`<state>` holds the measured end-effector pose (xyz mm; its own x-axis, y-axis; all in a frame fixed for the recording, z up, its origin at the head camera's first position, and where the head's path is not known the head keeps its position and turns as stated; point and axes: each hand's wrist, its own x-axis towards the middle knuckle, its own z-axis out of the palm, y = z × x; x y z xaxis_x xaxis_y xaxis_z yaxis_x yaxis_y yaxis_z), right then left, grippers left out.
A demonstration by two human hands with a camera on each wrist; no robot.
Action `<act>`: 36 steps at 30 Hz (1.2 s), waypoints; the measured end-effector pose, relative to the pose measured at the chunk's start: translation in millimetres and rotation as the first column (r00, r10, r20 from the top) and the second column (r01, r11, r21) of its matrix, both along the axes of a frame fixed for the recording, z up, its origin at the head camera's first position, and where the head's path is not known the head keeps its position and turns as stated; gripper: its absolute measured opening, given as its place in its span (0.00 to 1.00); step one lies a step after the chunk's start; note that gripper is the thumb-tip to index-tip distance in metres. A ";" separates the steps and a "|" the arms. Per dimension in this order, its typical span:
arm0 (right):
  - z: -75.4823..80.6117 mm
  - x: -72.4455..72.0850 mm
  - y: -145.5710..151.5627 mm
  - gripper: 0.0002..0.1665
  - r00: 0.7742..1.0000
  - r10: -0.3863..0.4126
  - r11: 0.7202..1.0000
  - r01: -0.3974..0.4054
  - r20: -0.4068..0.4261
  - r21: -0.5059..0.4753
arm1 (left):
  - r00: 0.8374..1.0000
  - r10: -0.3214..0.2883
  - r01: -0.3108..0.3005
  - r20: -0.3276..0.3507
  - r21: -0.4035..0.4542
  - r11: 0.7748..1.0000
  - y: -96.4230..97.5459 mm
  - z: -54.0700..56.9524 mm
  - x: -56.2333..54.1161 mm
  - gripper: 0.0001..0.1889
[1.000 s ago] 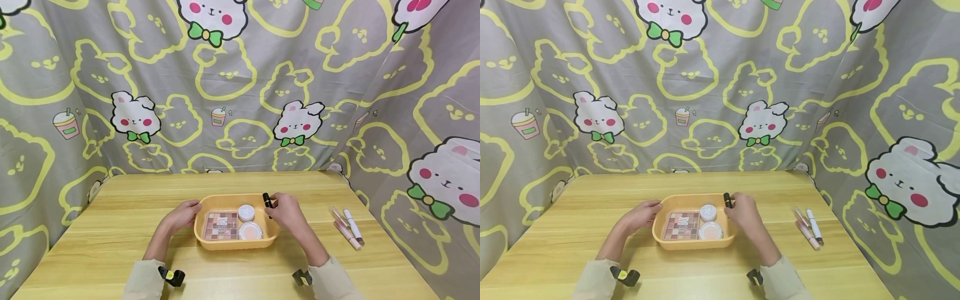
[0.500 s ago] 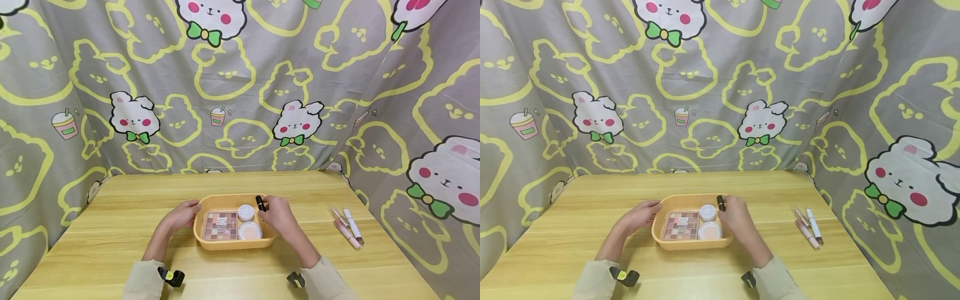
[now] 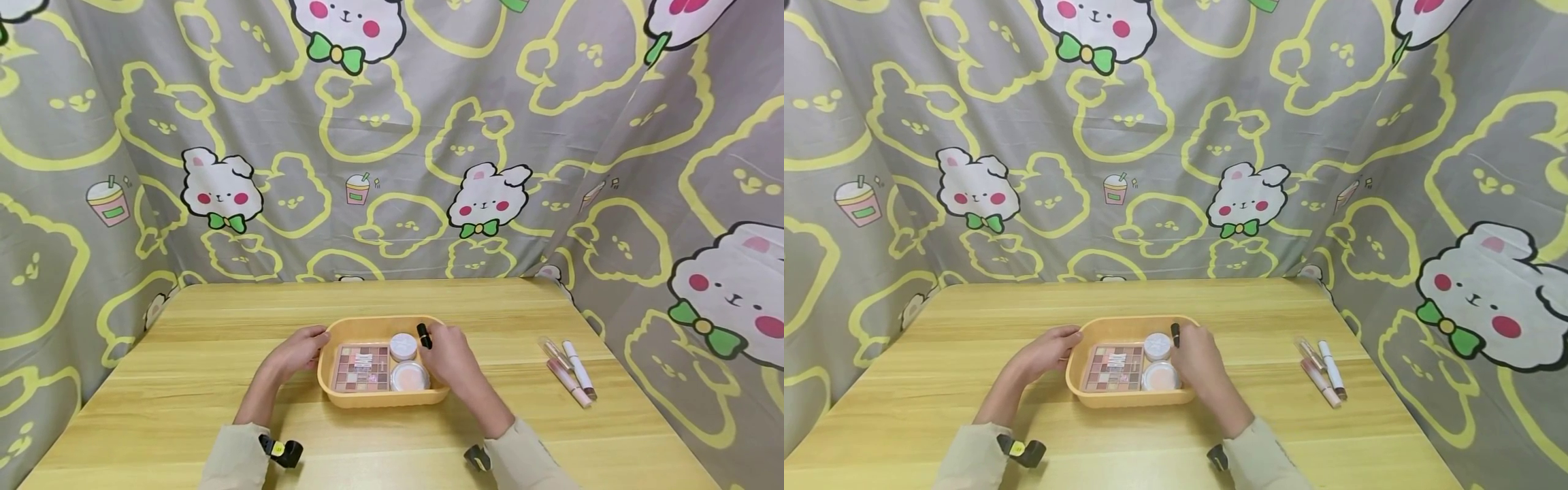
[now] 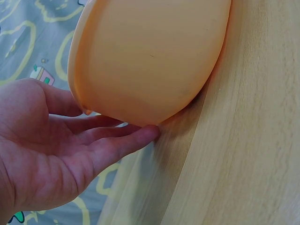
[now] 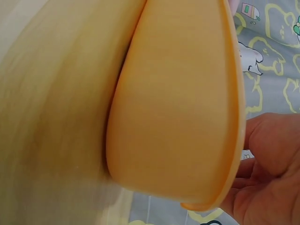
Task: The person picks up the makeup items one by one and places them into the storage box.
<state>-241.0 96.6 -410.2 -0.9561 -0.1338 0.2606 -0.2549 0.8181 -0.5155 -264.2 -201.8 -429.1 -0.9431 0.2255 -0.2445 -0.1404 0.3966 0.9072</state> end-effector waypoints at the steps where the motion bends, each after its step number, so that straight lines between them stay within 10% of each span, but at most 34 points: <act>1: -1.0 -0.2 0.0 0.05 1.000 -0.003 1.000 0.003 -0.006 0.007 | 1.000 0.000 0.000 0.000 0.000 1.000 0.0 0.1 0.0 0.27; 36: -9.1 1.6 -2.7 0.17 0.999 0.034 0.992 -0.038 0.032 0.123 | 1.000 0.001 -0.001 0.004 0.010 1.000 0.2 0.3 -2.3 0.26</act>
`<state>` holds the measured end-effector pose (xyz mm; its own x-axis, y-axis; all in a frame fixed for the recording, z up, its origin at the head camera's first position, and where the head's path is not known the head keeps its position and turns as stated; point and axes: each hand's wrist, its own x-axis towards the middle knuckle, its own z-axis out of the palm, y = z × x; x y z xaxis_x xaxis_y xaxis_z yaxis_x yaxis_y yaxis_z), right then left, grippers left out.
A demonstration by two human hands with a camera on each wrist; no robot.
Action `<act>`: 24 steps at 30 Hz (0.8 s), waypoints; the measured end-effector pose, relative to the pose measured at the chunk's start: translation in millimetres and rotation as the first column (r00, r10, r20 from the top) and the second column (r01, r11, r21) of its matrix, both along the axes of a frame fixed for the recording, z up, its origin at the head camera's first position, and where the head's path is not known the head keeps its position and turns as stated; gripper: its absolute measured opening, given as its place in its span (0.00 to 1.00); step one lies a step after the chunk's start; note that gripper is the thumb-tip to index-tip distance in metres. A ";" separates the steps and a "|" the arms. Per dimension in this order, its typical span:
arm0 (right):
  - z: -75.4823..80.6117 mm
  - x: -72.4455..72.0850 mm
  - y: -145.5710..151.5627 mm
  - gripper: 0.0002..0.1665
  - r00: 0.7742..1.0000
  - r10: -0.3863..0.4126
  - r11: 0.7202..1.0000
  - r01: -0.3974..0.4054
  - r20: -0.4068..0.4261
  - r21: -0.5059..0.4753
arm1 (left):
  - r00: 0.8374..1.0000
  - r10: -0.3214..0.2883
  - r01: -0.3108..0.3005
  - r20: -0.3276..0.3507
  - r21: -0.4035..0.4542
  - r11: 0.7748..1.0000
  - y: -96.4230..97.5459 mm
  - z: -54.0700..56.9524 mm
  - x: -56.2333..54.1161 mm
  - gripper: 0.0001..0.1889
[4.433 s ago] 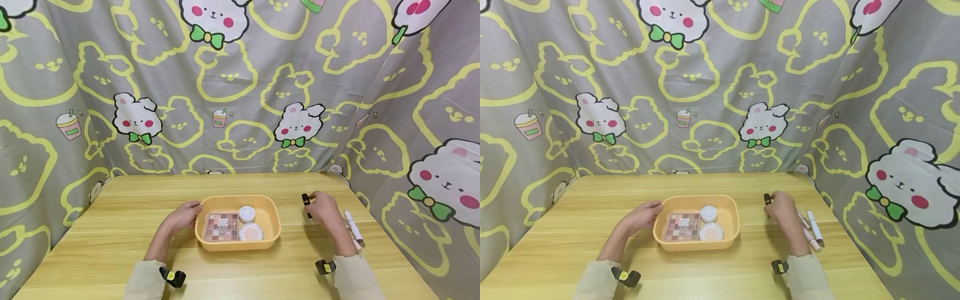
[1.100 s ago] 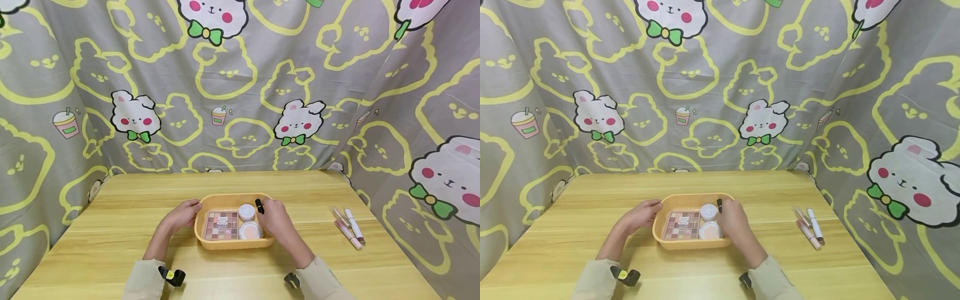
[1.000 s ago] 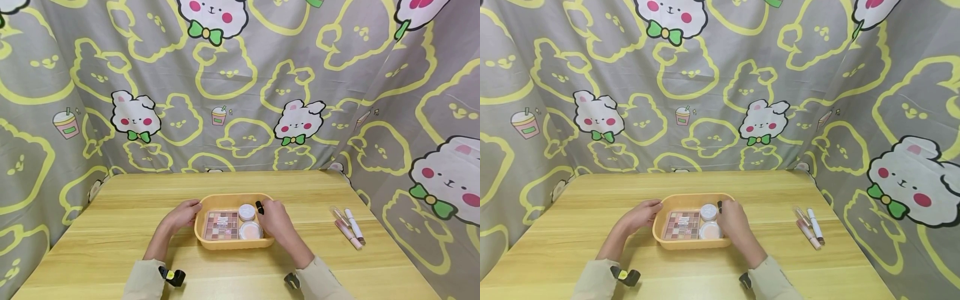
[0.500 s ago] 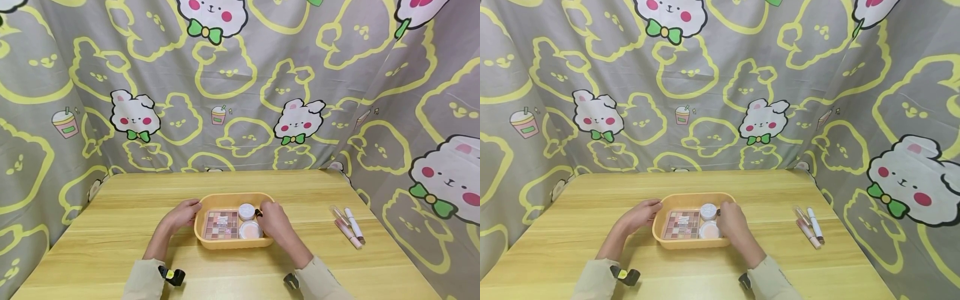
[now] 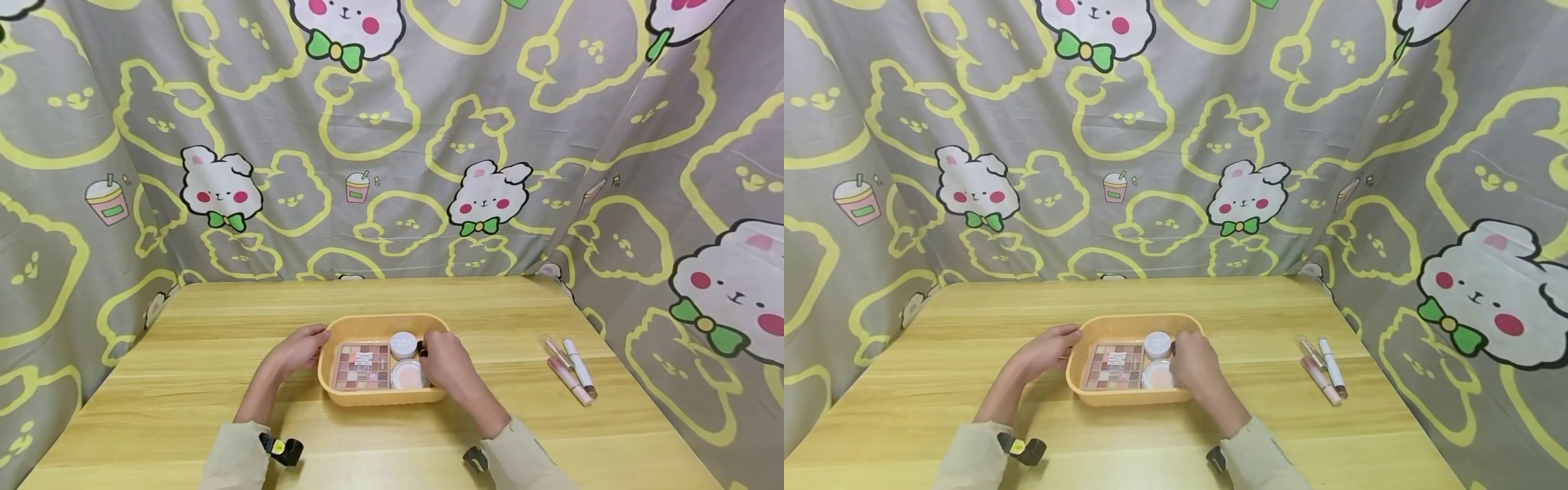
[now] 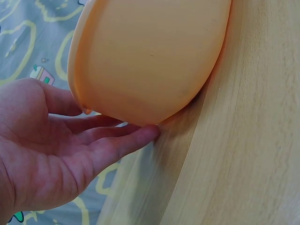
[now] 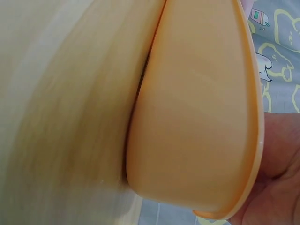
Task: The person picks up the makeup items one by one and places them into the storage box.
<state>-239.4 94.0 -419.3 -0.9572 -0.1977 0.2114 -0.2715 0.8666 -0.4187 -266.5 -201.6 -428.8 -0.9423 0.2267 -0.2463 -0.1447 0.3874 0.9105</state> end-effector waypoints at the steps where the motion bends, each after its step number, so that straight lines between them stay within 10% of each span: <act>1: 0.1 0.0 -0.1 0.17 1.000 0.000 1.000 0.000 0.002 0.003 | 1.000 0.002 -0.002 0.001 0.000 1.000 0.2 0.0 0.1 0.26; 20: 5.7 1.9 -1.0 0.05 0.998 -0.030 0.998 0.033 0.063 -0.047 | 1.000 -0.008 0.008 0.001 -0.009 1.000 2.1 1.0 1.1 0.27; 24: 9.4 2.4 0.9 0.17 0.999 -0.034 0.998 0.036 0.033 -0.057 | 1.000 -0.015 0.015 0.004 -0.006 1.000 1.8 1.7 1.3 0.27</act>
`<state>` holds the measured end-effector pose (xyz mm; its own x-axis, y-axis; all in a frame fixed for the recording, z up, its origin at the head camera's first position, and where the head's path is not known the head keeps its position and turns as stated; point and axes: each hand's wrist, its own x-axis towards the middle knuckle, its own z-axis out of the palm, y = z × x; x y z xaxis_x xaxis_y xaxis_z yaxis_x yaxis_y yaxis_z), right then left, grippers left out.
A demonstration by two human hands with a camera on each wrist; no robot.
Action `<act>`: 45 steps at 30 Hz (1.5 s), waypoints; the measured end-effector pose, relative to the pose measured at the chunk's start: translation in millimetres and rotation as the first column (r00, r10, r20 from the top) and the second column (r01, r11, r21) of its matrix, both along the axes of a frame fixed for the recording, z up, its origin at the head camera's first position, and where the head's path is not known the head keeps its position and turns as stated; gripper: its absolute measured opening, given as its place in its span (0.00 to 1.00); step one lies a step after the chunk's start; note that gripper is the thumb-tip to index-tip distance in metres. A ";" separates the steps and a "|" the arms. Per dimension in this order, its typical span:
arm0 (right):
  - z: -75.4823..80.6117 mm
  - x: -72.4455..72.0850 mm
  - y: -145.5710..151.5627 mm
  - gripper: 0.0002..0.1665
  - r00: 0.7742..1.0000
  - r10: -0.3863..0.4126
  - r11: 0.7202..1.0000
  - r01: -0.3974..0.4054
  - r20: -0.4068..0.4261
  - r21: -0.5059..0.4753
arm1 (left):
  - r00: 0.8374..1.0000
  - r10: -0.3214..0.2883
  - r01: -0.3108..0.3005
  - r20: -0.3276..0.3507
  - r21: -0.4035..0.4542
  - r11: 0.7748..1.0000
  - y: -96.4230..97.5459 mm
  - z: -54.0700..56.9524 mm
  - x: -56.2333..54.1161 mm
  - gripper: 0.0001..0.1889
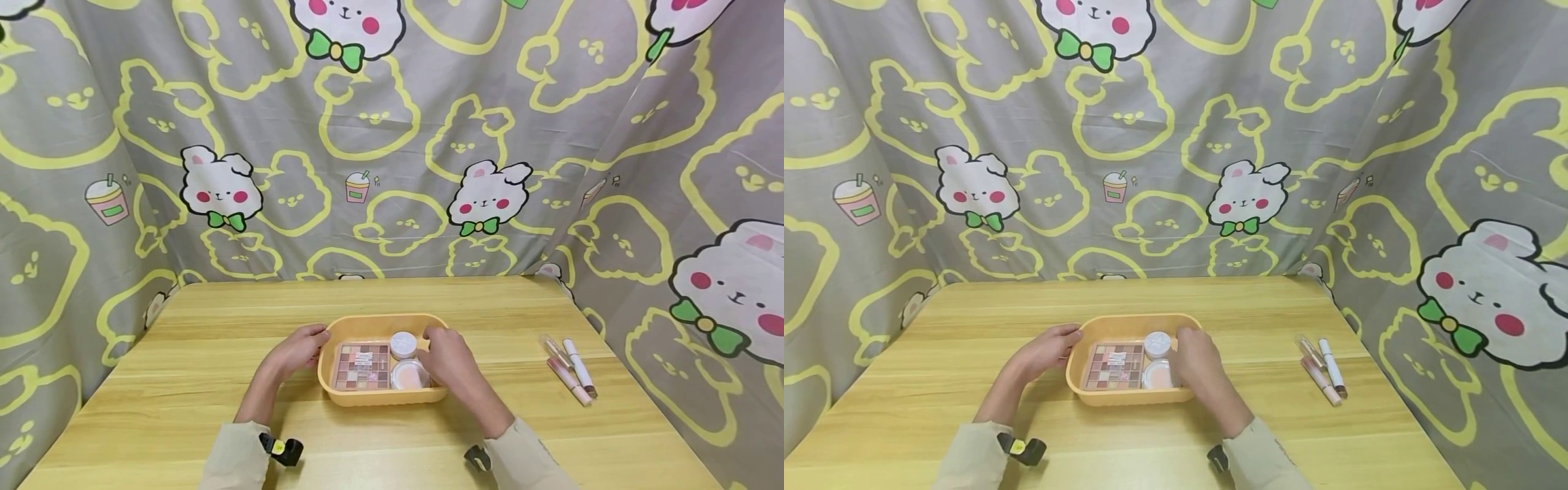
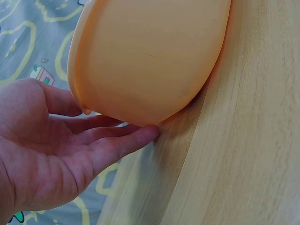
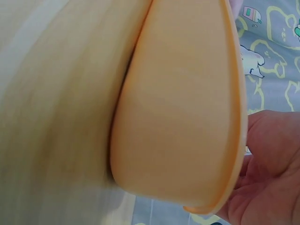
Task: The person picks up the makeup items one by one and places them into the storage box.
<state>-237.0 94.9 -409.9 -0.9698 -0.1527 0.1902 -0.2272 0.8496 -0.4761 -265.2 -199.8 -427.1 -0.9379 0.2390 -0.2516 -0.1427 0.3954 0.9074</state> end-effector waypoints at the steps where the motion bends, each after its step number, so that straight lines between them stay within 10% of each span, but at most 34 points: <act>1: 1.1 -0.1 0.8 0.18 1.000 -0.003 1.000 0.003 -0.004 -0.006 | 1.000 -0.007 0.007 -0.001 -0.002 1.000 -0.1 0.1 0.1 0.27; 45: 23.6 0.7 21.0 0.18 0.998 -0.021 0.992 0.029 0.064 -0.123 | 1.000 -0.008 0.008 -0.007 -0.007 1.000 0.9 -1.0 0.1 0.28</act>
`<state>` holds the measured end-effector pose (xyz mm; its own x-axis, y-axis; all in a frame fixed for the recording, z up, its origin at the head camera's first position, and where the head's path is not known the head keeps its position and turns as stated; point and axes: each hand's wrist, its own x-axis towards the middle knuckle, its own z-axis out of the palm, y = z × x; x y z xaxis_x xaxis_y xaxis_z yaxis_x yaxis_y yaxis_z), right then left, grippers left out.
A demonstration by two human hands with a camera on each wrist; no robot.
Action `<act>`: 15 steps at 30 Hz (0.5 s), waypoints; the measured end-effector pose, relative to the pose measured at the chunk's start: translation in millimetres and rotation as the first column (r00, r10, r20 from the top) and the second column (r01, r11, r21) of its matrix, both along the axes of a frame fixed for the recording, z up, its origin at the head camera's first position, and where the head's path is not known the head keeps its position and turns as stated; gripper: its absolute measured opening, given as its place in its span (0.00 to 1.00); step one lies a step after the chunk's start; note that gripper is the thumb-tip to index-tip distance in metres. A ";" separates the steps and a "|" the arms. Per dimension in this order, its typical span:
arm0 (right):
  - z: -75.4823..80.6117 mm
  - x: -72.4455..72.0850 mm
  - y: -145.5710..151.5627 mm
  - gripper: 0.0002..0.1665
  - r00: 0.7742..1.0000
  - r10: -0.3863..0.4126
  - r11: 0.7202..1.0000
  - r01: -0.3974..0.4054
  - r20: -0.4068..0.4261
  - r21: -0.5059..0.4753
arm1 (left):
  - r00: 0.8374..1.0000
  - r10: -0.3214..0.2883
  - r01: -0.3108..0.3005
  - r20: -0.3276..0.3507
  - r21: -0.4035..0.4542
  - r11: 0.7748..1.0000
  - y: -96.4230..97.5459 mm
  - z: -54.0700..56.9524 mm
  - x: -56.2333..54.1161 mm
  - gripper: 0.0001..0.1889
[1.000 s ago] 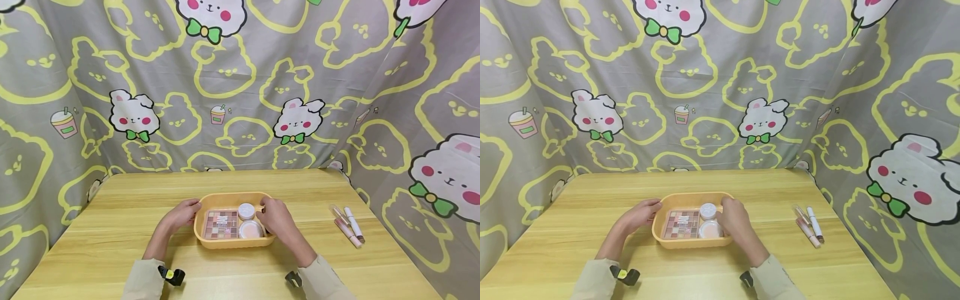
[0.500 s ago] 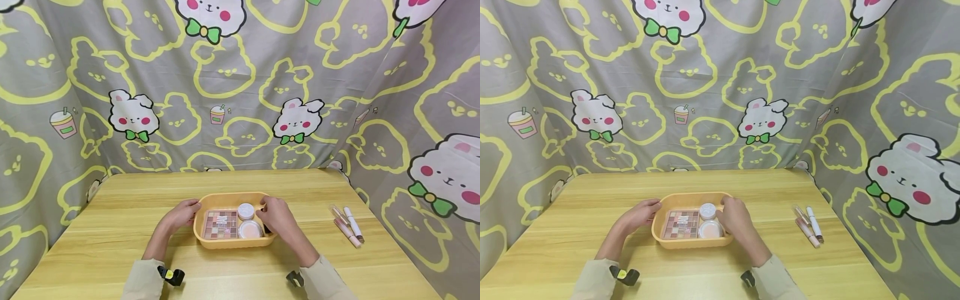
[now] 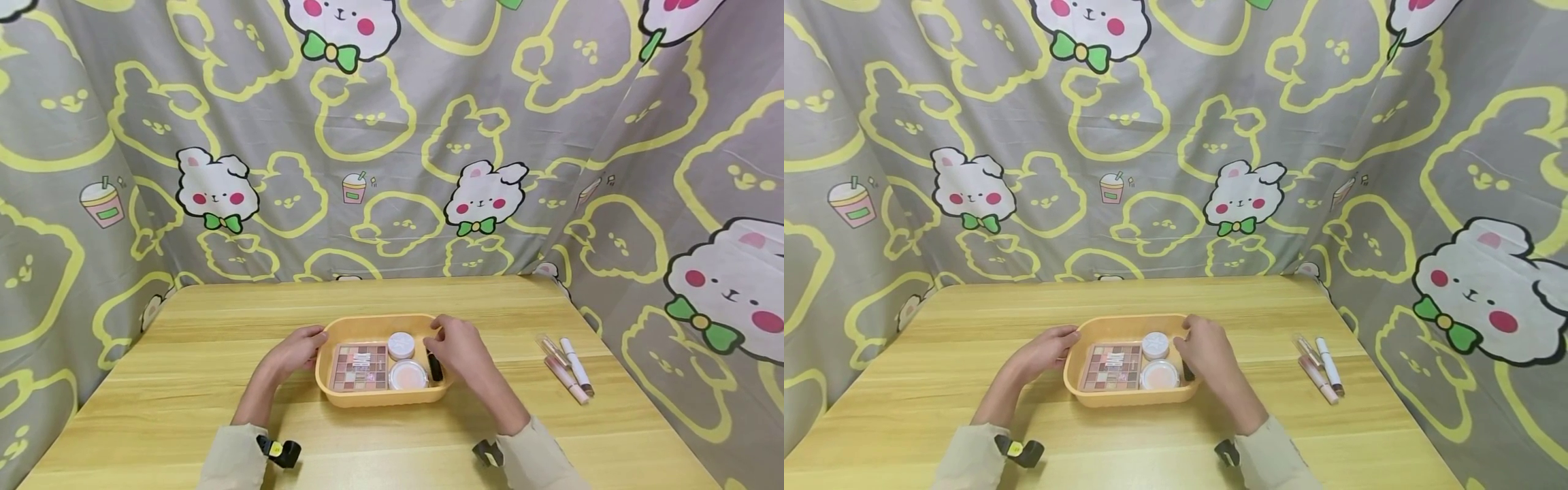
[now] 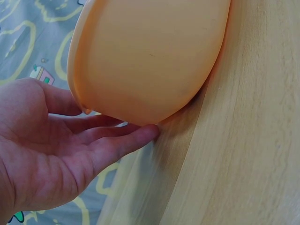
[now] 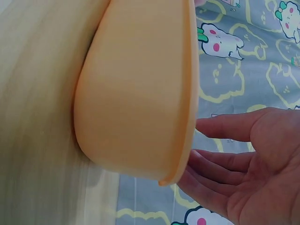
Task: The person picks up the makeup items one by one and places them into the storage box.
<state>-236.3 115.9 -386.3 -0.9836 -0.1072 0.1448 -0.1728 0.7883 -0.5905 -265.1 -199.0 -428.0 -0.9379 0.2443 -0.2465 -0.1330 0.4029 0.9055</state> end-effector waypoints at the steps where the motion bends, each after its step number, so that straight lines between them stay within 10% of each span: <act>1: 0.9 -0.2 0.9 0.18 1.000 -0.004 1.000 0.004 0.001 -0.003 | 1.000 0.005 -0.005 0.002 0.000 1.000 0.0 -0.3 -0.2 0.28; 15: 5.0 -5.0 17.2 0.18 0.999 -0.029 1.000 0.029 -0.046 -0.011 | 1.000 0.026 -0.026 0.014 0.005 1.000 -0.8 -1.2 0.1 0.28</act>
<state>-241.4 133.1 -381.3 -0.9786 -0.0768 0.1907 -0.1769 0.7871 -0.5910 -265.0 -199.8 -429.2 -0.9406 0.2209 -0.2579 -0.1557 0.3943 0.9057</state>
